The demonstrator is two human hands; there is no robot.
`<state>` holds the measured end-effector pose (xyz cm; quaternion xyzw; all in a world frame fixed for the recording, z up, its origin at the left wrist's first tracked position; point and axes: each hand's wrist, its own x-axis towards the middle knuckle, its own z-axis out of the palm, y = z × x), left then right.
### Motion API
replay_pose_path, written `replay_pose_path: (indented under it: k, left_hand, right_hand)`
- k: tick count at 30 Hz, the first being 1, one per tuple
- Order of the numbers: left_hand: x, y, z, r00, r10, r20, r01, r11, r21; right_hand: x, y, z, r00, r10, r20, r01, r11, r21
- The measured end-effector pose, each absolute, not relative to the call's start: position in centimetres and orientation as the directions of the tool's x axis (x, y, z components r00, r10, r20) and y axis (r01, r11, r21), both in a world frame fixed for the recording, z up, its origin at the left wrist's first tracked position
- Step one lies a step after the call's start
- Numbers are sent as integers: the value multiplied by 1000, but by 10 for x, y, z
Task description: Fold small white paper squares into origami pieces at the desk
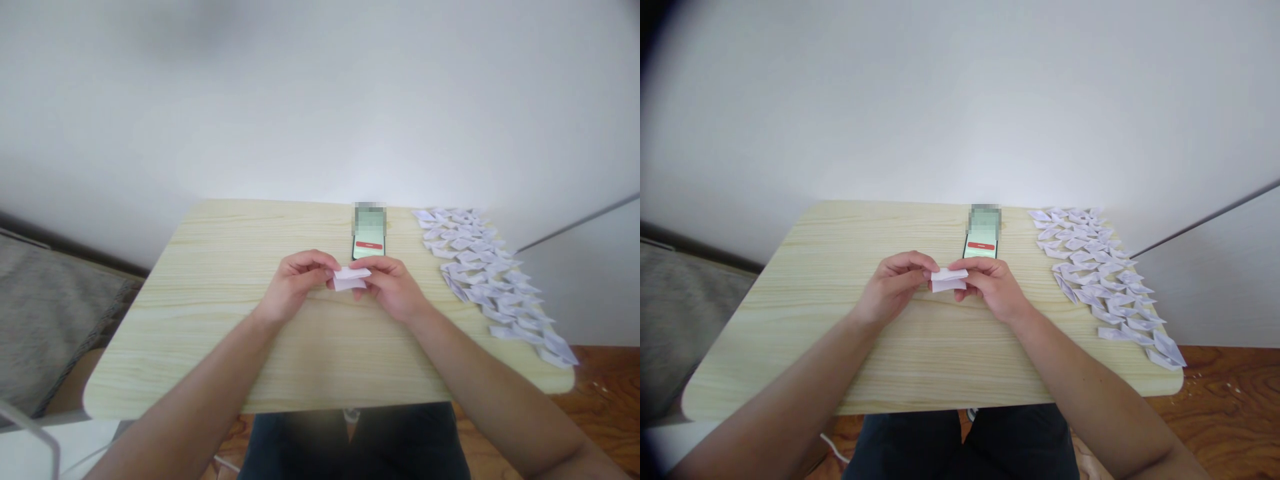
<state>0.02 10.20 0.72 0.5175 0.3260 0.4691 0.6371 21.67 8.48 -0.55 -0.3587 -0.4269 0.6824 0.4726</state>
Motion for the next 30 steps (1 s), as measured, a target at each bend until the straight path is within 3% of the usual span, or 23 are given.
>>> replay_pose_path:
  k: [15, 22, 26, 30]
  left_hand:
    - [-3, 104, 4, 365, 930, 49, -242, 44, 969]
    - [-1, 103, 7, 396, 917, 45, -242, 57, 969]
    - [3, 101, 11, 420, 907, -16, -184, 102, 978]
    - [5, 98, 12, 447, 894, -13, -122, 76, 990]
  right_hand:
    - [218, 87, -4, -376, 927, -9, -409, -174, -896]
    - [216, 83, 4, -213, 976, 36, -160, 2, -987]
    - [214, 83, 5, -117, 987, 107, -186, 84, -979]
    - [212, 82, 7, -87, 992, 93, -223, 71, -972]
